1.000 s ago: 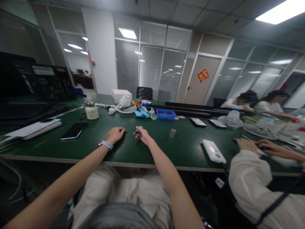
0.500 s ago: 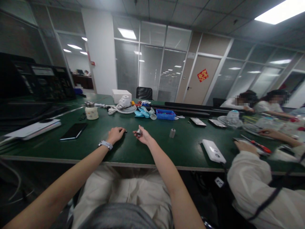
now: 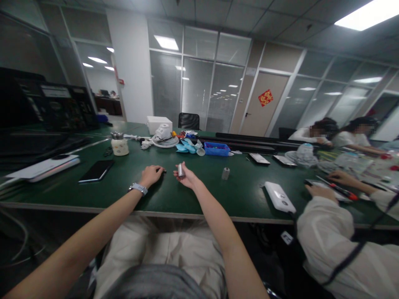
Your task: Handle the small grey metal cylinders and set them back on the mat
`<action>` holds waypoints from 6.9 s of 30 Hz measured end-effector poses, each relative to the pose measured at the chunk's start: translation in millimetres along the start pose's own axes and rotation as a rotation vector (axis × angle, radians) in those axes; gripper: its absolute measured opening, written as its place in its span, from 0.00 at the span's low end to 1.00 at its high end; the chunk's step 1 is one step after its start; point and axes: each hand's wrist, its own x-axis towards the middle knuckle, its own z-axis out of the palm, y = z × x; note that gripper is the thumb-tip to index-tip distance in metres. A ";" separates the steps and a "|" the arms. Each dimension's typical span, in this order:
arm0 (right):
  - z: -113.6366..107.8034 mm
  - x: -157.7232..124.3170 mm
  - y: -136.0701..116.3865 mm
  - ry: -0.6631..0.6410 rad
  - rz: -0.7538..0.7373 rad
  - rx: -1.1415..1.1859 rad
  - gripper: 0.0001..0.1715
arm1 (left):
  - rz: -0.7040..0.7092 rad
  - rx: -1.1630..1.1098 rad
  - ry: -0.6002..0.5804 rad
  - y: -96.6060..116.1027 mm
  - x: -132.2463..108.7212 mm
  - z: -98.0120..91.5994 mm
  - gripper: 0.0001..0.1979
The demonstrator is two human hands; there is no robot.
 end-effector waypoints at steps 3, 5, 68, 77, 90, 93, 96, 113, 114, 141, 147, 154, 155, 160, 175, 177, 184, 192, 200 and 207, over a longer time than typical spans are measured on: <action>-1.2 0.1 -0.2 -0.016 0.026 0.006 0.27 | 0.000 0.001 0.001 0.1 0.2 -0.1 0.22; -2.8 0.9 -0.1 -0.029 0.053 0.016 0.28 | 0.003 0.003 0.003 -0.4 0.8 0.6 0.23; 4.8 -27.4 -9.2 -0.268 -0.175 0.216 0.25 | 0.000 -0.019 0.006 -2.4 2.0 3.4 0.21; 2.8 -27.8 -11.3 -0.321 -0.212 0.336 0.27 | 0.000 -0.045 -0.006 -1.5 1.7 1.7 0.21; 0.7 -24.6 -9.7 -0.413 -0.168 0.368 0.29 | 0.006 -0.080 0.006 -1.5 1.7 1.6 0.19; 1.3 -24.2 -9.2 -0.404 -0.152 0.334 0.29 | 0.007 -0.085 0.005 -2.2 2.4 2.6 0.20; 1.1 -23.6 -8.9 -0.414 -0.141 0.324 0.29 | 0.009 -0.088 0.006 -2.3 2.4 2.7 0.20; 2.4 -24.9 -9.0 -0.437 -0.155 0.308 0.27 | 0.003 -0.181 0.074 -6.6 7.4 9.0 0.19; 2.3 -24.8 -9.0 -0.439 -0.156 0.308 0.27 | 0.006 -0.193 0.081 -6.8 7.6 9.3 0.19; 4.1 -25.4 -9.7 -0.412 -0.141 0.295 0.27 | -0.311 -1.900 -0.666 3.4 8.3 -19.0 0.23; 5.3 -26.5 -10.0 -0.350 -0.120 0.270 0.26 | -0.440 -1.950 -0.542 1.1 12.1 -13.2 0.24; 5.2 -27.1 -10.3 -0.351 -0.116 0.259 0.26 | -0.464 -1.910 -0.514 1.7 13.0 -12.9 0.24; 5.3 -27.1 -10.3 -0.342 -0.116 0.253 0.26 | -0.464 -1.907 -0.516 1.7 13.0 -12.8 0.24; 5.6 -27.0 -10.2 -0.328 -0.113 0.250 0.26 | -0.474 -1.926 -0.516 1.4 13.2 -12.2 0.23; 1.0 -16.9 -7.4 -0.329 -0.067 0.247 0.27 | -0.407 -1.896 -0.492 -0.6 10.7 -14.5 0.21; -0.7 -13.3 -6.1 -0.287 -0.039 0.256 0.28 | -0.406 -1.919 -0.496 -0.9 10.1 -15.1 0.21; -2.2 1.1 0.2 -0.020 -0.024 0.160 0.23 | -0.383 -1.935 -0.495 -1.5 8.2 -16.9 0.23; -7.1 23.3 14.8 0.257 -0.330 -0.298 0.13 | -0.397 -1.976 -0.498 -2.3 8.0 -17.3 0.24; -15.3 23.0 23.4 0.258 -0.564 -0.734 0.21 | -0.467 -2.107 -0.534 -5.1 11.5 -13.9 0.24; -11.7 16.3 21.9 0.268 -0.526 -0.824 0.24 | -0.475 -2.115 -0.541 -5.3 11.5 -13.8 0.24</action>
